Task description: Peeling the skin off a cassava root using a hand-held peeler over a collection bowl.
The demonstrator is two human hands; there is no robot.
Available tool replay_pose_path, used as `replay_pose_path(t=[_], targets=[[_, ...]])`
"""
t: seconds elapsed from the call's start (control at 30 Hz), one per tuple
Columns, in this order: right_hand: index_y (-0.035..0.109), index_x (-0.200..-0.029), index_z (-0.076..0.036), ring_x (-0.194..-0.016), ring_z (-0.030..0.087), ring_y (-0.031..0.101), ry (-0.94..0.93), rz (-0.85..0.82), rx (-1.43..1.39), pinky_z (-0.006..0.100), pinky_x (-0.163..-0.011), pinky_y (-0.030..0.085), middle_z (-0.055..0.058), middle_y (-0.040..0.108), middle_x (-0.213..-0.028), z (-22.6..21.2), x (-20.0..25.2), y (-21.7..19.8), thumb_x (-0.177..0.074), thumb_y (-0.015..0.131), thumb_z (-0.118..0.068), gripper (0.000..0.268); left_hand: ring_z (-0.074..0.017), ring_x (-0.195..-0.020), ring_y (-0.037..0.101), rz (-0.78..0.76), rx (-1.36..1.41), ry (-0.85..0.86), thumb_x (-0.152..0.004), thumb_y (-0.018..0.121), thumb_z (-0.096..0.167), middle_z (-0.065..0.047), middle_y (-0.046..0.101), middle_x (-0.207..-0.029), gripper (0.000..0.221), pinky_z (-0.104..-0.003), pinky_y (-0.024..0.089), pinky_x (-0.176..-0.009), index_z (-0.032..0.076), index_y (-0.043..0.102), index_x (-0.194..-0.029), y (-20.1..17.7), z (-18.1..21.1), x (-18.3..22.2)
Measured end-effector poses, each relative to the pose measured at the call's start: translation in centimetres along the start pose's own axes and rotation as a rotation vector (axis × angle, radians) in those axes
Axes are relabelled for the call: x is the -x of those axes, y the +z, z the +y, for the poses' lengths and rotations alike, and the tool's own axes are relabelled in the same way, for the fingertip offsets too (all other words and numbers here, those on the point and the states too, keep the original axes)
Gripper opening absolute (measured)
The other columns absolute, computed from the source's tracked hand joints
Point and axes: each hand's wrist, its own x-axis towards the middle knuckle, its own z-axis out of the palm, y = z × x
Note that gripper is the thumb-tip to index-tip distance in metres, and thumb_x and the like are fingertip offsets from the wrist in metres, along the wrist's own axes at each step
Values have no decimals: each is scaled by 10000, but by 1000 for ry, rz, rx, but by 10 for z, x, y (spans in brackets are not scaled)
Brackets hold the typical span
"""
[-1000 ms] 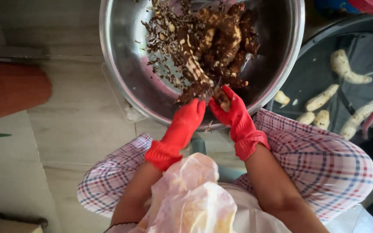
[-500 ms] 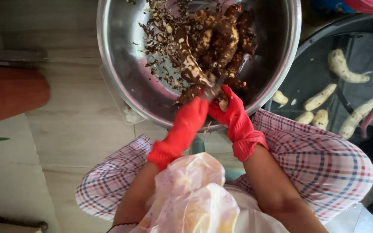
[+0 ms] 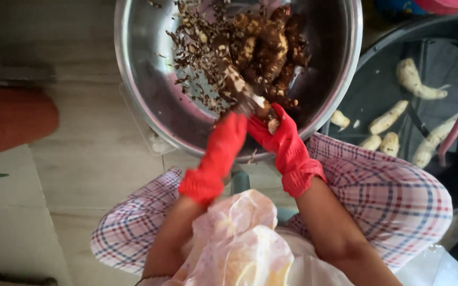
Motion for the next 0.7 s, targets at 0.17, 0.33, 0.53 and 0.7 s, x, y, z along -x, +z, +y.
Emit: replay_pose_path(t=[0.17, 0.33, 0.53, 0.7], targets=[[651, -1111, -32, -1134, 472, 669, -202, 7, 35, 697, -1066, 459, 235, 699, -1080, 24, 15, 15, -938, 600, -454, 460, -346, -1048, 724, -26, -303, 251, -966, 284, 762, -149, 752, -1025, 564, -474, 593, -914, 320, 552, -1193, 74, -68, -44], [582, -1404, 46, -1279, 449, 591, -112, -80, 13, 600, -1044, 493, 301, 604, -1390, 11, 22, 14, -976, 502, -383, 612, -326, -921, 565, 93, 30, 148, -1089, 334, 479, -150, 615, -1028, 469, -468, 443, -829, 78, 558, -1184, -13, -10, -42], [632, -1231, 49, -1119, 455, 624, -238, -2, 58, 618, -987, 535, 265, 650, -1186, 17, 22, 32, -940, 597, -282, 442, -395, -1115, 694, 128, -258, 238, -1022, 312, 608, -172, 733, -1123, 543, -527, 526, -990, 154, 603, -1094, 15, -2, -54], [672, -1089, 51, -989, 460, 652, -338, 74, 87, 634, -940, 569, 237, 688, -1020, 23, 25, 35, -911, 674, -198, 306, -424, -1087, 705, -44, -327, 277, -977, 362, 690, -192, 676, -1288, 594, -553, 545, -967, 154, 547, -1155, 49, -33, -41]])
